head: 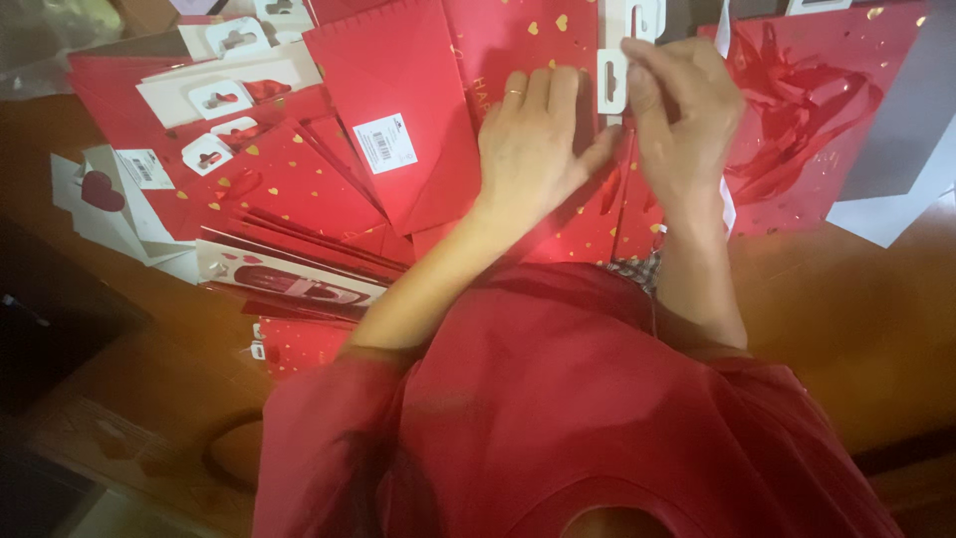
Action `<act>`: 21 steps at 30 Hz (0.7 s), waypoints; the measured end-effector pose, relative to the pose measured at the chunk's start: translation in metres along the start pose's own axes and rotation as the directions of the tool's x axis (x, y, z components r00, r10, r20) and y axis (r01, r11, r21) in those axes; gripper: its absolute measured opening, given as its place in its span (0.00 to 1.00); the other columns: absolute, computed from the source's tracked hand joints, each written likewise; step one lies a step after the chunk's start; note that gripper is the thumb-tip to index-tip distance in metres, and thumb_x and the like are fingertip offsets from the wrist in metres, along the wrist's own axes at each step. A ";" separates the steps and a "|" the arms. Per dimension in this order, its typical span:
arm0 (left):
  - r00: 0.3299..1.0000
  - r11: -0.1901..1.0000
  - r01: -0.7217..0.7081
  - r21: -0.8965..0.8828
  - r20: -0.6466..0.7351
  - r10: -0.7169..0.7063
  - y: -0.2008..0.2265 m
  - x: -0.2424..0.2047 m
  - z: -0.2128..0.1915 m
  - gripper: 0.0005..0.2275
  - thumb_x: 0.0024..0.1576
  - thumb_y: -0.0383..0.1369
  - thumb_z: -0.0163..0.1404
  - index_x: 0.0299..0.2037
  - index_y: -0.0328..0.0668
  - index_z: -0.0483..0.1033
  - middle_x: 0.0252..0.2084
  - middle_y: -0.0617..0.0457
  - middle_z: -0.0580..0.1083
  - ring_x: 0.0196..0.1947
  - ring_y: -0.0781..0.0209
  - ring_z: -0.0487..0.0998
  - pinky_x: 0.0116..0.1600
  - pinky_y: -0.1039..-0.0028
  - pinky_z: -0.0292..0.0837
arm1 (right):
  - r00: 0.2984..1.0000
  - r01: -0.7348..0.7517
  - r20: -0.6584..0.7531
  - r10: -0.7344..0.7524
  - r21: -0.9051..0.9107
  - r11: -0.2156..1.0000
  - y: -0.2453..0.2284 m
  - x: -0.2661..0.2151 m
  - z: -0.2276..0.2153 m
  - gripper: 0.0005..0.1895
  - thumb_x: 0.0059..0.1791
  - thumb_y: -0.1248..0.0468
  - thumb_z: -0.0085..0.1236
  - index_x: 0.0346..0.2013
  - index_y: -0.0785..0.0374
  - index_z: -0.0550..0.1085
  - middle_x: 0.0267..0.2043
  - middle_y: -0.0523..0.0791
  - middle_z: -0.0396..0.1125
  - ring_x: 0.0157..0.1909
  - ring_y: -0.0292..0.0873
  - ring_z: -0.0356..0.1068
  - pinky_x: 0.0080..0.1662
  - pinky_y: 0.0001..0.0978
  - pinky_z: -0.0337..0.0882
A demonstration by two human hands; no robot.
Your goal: The person ties red ribbons onto red gift bags with gold heart patterns. They repeatedly pick up a bag, thread the ribbon through the handle, and tie a knot. The finished bags are placed in a pile on the table.
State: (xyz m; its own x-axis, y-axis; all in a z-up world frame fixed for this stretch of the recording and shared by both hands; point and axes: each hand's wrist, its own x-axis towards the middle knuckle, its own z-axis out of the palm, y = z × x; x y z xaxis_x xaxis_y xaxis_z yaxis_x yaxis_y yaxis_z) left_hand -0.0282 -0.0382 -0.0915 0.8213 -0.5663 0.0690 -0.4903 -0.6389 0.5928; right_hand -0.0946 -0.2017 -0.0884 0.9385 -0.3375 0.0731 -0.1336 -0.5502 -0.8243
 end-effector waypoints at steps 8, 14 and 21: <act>0.966 0.775 0.251 -0.580 0.202 -0.162 -0.024 -0.021 -0.017 0.14 0.62 0.32 0.55 0.54 0.38 0.68 0.46 0.47 0.81 0.49 0.50 0.85 0.53 0.63 0.79 | 0.998 0.056 0.034 -0.060 0.126 0.991 -0.009 -0.008 0.000 0.12 0.60 0.73 0.58 0.59 0.64 0.79 0.44 0.47 0.69 0.43 0.38 0.69 0.45 0.26 0.68; 0.946 0.696 0.319 -0.643 0.265 -0.189 -0.038 -0.035 -0.014 0.12 0.63 0.29 0.55 0.54 0.34 0.72 0.51 0.44 0.81 0.56 0.51 0.84 0.57 0.66 0.81 | 0.956 0.207 0.231 -0.179 -0.101 0.973 -0.015 -0.007 0.006 0.08 0.54 0.73 0.68 0.49 0.65 0.81 0.41 0.45 0.73 0.41 0.42 0.71 0.44 0.34 0.68; 0.953 0.697 0.290 -0.656 0.264 -0.148 -0.042 -0.037 -0.013 0.15 0.63 0.29 0.56 0.57 0.34 0.70 0.53 0.42 0.80 0.58 0.49 0.81 0.59 0.66 0.80 | 0.918 0.304 0.318 -0.237 -0.177 0.936 -0.021 -0.008 0.003 0.04 0.52 0.72 0.66 0.41 0.65 0.80 0.40 0.44 0.72 0.43 0.47 0.72 0.45 0.39 0.68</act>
State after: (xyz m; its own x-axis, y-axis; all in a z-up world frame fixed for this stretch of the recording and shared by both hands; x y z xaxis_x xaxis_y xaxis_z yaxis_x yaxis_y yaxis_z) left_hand -0.0339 0.0165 -0.1086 0.7783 -0.5827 -0.2338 0.0878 -0.2677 0.9595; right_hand -0.0980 -0.1849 -0.0734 0.9944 0.0640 0.0842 0.1035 -0.7529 -0.6500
